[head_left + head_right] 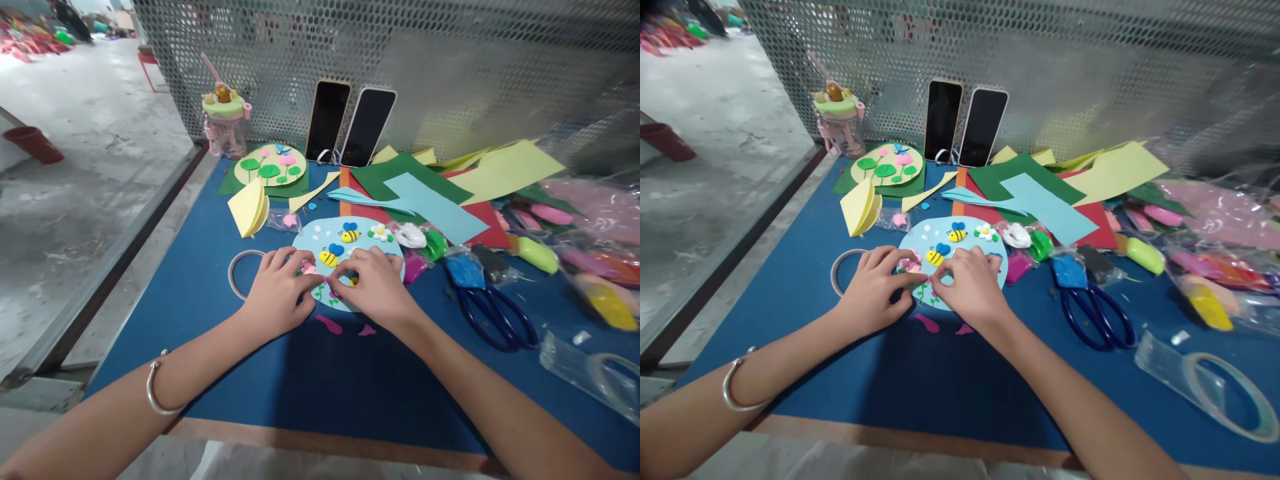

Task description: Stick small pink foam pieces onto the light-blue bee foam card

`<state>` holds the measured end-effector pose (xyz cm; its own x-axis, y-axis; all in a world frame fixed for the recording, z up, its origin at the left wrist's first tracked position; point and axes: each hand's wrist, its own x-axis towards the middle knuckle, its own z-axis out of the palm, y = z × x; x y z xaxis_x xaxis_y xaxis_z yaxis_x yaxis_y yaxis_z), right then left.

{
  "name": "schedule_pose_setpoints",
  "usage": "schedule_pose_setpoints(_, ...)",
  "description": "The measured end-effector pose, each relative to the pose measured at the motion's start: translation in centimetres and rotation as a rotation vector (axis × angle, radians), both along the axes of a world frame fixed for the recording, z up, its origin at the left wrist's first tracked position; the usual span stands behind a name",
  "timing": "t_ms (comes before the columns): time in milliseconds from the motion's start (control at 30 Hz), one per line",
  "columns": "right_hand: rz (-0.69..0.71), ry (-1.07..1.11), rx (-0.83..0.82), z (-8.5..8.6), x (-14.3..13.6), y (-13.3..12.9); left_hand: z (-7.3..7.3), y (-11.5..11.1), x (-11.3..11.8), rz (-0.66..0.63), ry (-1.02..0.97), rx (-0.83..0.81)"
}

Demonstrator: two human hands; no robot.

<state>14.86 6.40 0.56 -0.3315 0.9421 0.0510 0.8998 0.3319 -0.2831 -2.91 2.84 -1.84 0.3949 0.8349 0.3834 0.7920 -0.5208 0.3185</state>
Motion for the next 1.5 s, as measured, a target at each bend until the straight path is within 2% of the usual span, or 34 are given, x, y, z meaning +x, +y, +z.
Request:
schedule_pose_setpoints(233,0.010,-0.012,0.034,0.6,0.3,0.0,-0.1,0.1,0.2,-0.017,0.063,0.059)
schedule_pose_setpoints(400,0.096,0.004,0.105,0.9,1.3,-1.0,-0.1,0.1,0.2,-0.020,0.093,0.074)
schedule_pose_setpoints(733,0.230,-0.045,0.220,-0.1,2.1,-1.9,-0.1,0.2,0.6,-0.024,0.096,0.113)
schedule_pose_setpoints(933,0.243,-0.014,0.251,-0.3,2.4,-2.0,0.0,0.2,0.5,-0.044,0.109,0.102)
schedule_pose_setpoints(1067,0.223,-0.004,0.305,0.4,3.3,-2.4,0.1,0.2,0.5,-0.054,0.125,0.097)
schedule_pose_setpoints(1133,0.235,0.013,0.283,1.1,4.0,-2.7,0.2,0.2,0.5,-0.055,0.125,0.103)
schedule_pose_setpoints(1267,0.301,0.075,0.135,1.8,5.9,-3.3,0.3,0.2,0.4,-0.077,0.149,0.101)
schedule_pose_setpoints(1500,0.330,0.057,-0.017,1.0,7.6,-4.3,0.5,0.2,0.6,-0.055,0.127,0.124)
